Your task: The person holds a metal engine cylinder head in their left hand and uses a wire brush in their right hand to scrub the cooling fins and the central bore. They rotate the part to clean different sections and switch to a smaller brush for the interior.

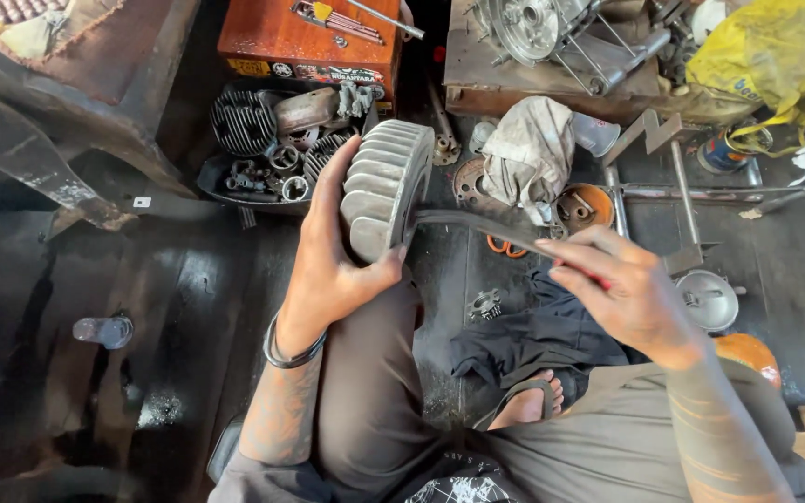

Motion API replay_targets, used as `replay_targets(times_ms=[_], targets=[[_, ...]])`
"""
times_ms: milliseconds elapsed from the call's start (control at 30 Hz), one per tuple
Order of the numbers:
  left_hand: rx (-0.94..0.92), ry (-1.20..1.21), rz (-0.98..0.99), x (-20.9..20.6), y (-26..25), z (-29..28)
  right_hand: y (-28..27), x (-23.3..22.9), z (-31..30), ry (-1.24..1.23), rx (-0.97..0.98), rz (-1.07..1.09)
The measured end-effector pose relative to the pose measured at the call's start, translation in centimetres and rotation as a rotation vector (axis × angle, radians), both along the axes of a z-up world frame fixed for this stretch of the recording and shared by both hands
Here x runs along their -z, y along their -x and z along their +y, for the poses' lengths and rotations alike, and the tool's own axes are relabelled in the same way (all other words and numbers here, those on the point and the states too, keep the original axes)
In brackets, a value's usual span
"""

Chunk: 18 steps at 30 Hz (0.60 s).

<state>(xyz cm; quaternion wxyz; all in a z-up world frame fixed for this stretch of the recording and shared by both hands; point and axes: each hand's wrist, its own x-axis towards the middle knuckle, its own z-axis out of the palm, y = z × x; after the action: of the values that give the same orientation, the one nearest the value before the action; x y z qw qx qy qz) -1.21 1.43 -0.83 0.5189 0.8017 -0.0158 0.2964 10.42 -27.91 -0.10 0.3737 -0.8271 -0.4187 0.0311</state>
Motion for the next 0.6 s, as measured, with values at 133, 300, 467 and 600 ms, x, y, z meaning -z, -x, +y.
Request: replay_targets(times_ms=[133,300,467,600], targets=[[0.003,-0.051,-0.006,-0.1,-0.2,-0.2,0.3,0.2,1.2,0.010,-0.049,-0.213],[0.003,-0.033,-0.002,-0.3,0.2,0.0,-0.1,0.1,1.1,0.029,-0.111,-0.220],[0.014,-0.046,0.026,-0.7,0.2,0.1,-0.7,-0.3,1.0,0.063,-0.135,-0.219],[0.084,-0.018,0.060,-1.7,0.7,0.0,-2.2,-0.4,0.7,0.019,-0.108,-0.214]])
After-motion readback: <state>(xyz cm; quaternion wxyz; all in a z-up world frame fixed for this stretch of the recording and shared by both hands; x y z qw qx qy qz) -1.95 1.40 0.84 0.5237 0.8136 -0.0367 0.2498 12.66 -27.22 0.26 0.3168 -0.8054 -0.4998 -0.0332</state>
